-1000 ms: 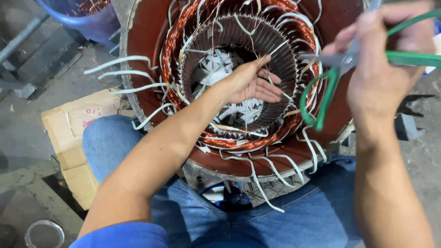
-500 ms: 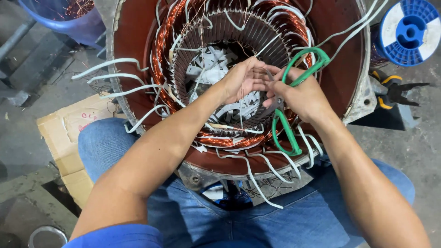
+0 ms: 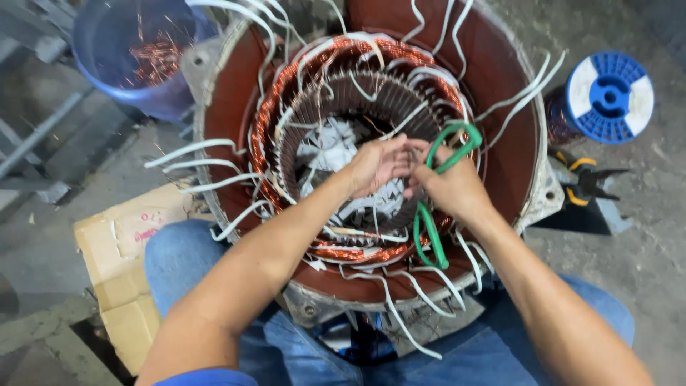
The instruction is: Trimming excess insulation and wire ties from an electric motor stator using scissors
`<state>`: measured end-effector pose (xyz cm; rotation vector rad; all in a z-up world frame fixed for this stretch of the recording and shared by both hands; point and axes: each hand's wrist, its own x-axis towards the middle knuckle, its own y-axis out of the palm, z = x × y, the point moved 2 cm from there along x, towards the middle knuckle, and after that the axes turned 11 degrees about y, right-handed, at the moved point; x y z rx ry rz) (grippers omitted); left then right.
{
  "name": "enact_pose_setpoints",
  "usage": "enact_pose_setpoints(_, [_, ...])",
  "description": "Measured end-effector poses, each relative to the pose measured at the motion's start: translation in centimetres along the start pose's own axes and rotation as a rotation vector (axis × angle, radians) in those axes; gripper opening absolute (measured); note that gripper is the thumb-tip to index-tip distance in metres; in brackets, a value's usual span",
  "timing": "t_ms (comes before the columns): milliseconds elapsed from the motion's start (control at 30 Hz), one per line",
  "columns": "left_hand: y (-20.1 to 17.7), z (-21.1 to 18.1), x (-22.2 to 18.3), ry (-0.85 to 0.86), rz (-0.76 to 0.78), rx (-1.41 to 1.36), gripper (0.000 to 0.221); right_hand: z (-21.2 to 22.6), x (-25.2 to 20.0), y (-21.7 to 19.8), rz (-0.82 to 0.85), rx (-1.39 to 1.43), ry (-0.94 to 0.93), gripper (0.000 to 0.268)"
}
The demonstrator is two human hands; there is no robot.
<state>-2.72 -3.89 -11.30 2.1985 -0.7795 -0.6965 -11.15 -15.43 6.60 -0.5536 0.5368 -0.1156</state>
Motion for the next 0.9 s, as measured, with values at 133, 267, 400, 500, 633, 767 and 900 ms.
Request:
enact_pose_setpoints(133, [0.3, -0.1, 0.0, 0.018, -0.005, 0.036, 0.052, -1.1, 2.0, -0.3, 0.177, 0.098, 0.128, 0.047])
enact_pose_setpoints(267, [0.3, 0.3, 0.1, 0.005, -0.056, -0.008, 0.042, 0.7, 0.0, -0.1, 0.081, 0.071, 0.152, 0.027])
enact_pose_setpoints(400, [0.3, 0.4, 0.3, 0.014, -0.021, -0.004, 0.048, 0.4, -0.3, -0.5, -0.022, 0.039, 0.16, 0.019])
enact_pose_setpoints(500, [0.2, 0.7, 0.7, 0.02, -0.017, -0.042, 0.048, 0.0, 0.8, -1.2, -0.05, 0.013, 0.173, 0.019])
enact_pose_setpoints(633, [0.1, 0.9, 0.9, 0.012, -0.042, -0.028, 0.044, 0.1, 0.7, -0.3, 0.049, 0.119, 0.147, 0.01])
enact_pose_setpoints(767, [1.1, -0.3, -0.1, 0.024, -0.07, -0.011, 0.041, -0.1, 0.8, 0.3, -0.002, 0.129, 0.115, 0.017])
enact_pose_setpoints(900, [0.3, 0.2, 0.6, 0.026, -0.047, -0.003, 0.038, 0.7, 0.0, -0.3, 0.023, 0.072, 0.117, 0.011])
